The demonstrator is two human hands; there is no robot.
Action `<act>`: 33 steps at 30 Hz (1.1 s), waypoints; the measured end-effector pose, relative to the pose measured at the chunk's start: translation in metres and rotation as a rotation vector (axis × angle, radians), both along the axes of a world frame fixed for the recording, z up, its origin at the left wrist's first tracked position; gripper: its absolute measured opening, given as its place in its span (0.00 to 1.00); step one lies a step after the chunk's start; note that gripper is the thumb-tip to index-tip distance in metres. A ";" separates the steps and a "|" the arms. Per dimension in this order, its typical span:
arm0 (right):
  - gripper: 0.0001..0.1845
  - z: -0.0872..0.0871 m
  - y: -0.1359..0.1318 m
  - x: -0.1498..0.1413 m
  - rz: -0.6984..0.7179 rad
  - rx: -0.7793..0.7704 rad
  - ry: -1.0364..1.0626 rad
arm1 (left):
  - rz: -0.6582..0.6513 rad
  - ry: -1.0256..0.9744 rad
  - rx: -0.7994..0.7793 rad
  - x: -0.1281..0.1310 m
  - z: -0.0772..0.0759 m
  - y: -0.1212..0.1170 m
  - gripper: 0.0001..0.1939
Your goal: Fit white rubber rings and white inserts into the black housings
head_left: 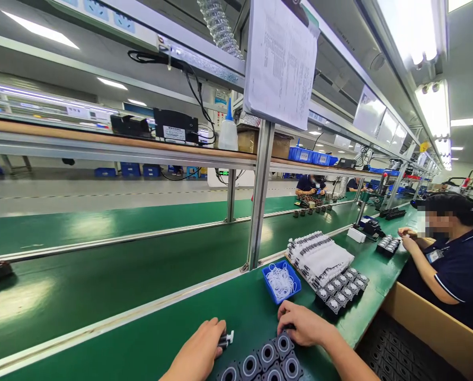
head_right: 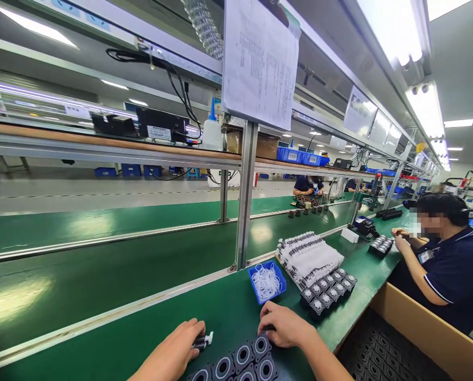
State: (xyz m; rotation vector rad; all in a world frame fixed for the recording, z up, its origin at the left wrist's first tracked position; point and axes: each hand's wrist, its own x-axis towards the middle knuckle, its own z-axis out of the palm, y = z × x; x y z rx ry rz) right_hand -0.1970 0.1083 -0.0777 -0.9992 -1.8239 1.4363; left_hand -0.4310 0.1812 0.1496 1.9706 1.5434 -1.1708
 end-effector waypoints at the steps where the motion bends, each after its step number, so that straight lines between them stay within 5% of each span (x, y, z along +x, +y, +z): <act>1: 0.17 0.001 0.001 0.000 0.011 0.004 -0.027 | 0.000 0.006 -0.010 0.000 0.000 0.001 0.14; 23: 0.12 0.002 0.018 -0.002 0.056 -0.005 0.175 | 0.099 -0.145 0.072 -0.008 0.000 0.006 0.07; 28: 0.13 0.001 0.038 0.015 -0.222 -0.109 0.094 | 0.155 -0.166 0.070 0.002 0.009 0.008 0.06; 33: 0.35 0.011 0.051 0.026 -0.457 -0.037 -0.043 | 0.271 -0.384 0.070 0.012 0.013 0.009 0.05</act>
